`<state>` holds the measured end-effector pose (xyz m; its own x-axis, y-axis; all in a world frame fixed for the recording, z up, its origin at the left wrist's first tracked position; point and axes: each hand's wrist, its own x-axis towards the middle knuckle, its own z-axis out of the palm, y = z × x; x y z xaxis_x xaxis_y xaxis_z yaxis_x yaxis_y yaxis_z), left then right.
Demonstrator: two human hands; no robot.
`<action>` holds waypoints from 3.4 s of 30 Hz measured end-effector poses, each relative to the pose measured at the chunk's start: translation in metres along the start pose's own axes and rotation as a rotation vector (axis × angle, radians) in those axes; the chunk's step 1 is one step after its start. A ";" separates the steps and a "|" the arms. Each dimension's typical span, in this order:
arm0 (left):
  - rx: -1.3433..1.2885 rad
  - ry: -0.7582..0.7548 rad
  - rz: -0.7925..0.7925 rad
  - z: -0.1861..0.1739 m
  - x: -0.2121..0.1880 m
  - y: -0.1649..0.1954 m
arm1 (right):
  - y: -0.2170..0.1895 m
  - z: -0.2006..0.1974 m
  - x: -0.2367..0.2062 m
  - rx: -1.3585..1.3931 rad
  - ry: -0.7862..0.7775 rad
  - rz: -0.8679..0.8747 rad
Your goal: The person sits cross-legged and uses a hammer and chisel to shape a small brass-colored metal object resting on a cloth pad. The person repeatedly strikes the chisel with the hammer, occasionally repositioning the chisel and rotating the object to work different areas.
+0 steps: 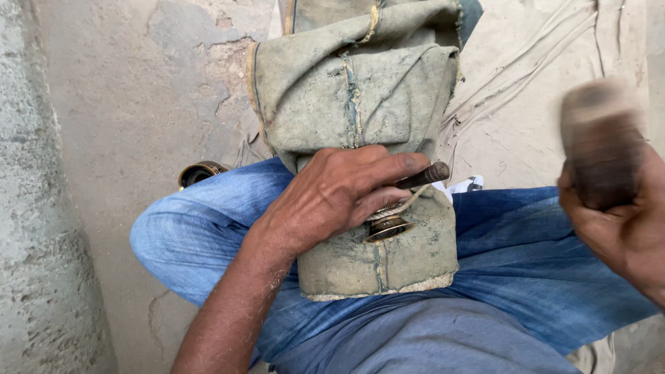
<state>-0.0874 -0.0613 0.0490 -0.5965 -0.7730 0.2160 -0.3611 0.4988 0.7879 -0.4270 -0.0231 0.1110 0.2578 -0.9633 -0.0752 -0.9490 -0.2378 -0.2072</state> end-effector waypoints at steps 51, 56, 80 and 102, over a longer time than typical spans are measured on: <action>-0.139 -0.035 -0.245 -0.009 0.033 0.028 | 0.024 0.020 0.016 0.262 -0.156 0.167; -0.167 0.020 -0.274 -0.006 0.028 0.026 | 0.028 0.017 0.022 0.683 -0.110 0.173; -0.275 0.132 -0.202 -0.006 -0.006 0.008 | -0.002 -0.019 0.055 -0.032 -0.101 -0.020; -0.264 0.107 -0.115 -0.014 -0.021 -0.001 | -0.016 -0.028 0.049 -0.068 0.103 -0.188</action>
<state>-0.0646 -0.0509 0.0522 -0.4786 -0.8623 0.1655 -0.2142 0.2975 0.9304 -0.4044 -0.0696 0.1375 0.4145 -0.9081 0.0592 -0.8970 -0.4186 -0.1422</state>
